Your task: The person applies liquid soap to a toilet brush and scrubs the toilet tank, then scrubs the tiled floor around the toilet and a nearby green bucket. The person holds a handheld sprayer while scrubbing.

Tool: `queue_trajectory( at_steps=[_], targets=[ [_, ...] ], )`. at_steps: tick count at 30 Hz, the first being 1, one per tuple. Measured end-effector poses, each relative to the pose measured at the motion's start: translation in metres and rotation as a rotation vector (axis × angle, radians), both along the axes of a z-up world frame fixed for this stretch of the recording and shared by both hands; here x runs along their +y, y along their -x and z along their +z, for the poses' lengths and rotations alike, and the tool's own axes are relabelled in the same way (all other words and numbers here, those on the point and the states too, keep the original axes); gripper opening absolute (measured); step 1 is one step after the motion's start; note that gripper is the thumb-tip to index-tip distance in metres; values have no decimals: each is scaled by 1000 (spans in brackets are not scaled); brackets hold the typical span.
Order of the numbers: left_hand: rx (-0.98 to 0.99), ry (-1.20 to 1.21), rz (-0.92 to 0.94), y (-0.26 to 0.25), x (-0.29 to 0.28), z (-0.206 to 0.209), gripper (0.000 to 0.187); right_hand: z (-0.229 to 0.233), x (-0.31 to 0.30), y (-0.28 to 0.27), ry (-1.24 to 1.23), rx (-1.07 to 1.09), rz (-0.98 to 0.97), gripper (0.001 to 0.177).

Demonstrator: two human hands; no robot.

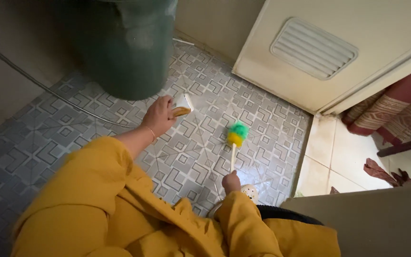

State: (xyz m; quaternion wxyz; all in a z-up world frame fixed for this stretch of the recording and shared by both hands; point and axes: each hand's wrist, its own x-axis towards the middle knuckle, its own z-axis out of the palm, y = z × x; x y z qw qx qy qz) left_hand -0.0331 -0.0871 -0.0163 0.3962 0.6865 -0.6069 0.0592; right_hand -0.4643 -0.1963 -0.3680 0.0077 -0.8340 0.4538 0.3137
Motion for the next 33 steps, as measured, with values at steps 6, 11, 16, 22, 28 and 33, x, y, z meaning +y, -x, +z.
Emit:
queue_trajectory(
  at_steps=[6, 11, 16, 22, 28, 33],
  targets=[
    [-5, -118, -29, -11, 18, 15, 61, 70, 78, -89, -1, -493, 173, 56],
    [2, -163, -3, -5, 28, 28, 56, 157, 111, -143, -236, -335, -75, 56],
    [15, -198, 11, -5, 40, 36, 52, 55, 44, -84, -191, -381, -199, 54],
    [9, -154, -7, -20, 54, 31, 64, -5, 0, -18, -59, -552, -710, 42],
    [2, -149, 14, -29, 51, 34, 64, -16, 59, -62, 235, -282, 380, 37],
    [53, -61, 106, -16, 48, 42, 59, 193, 124, -143, -247, -329, 101, 43]
  ],
)
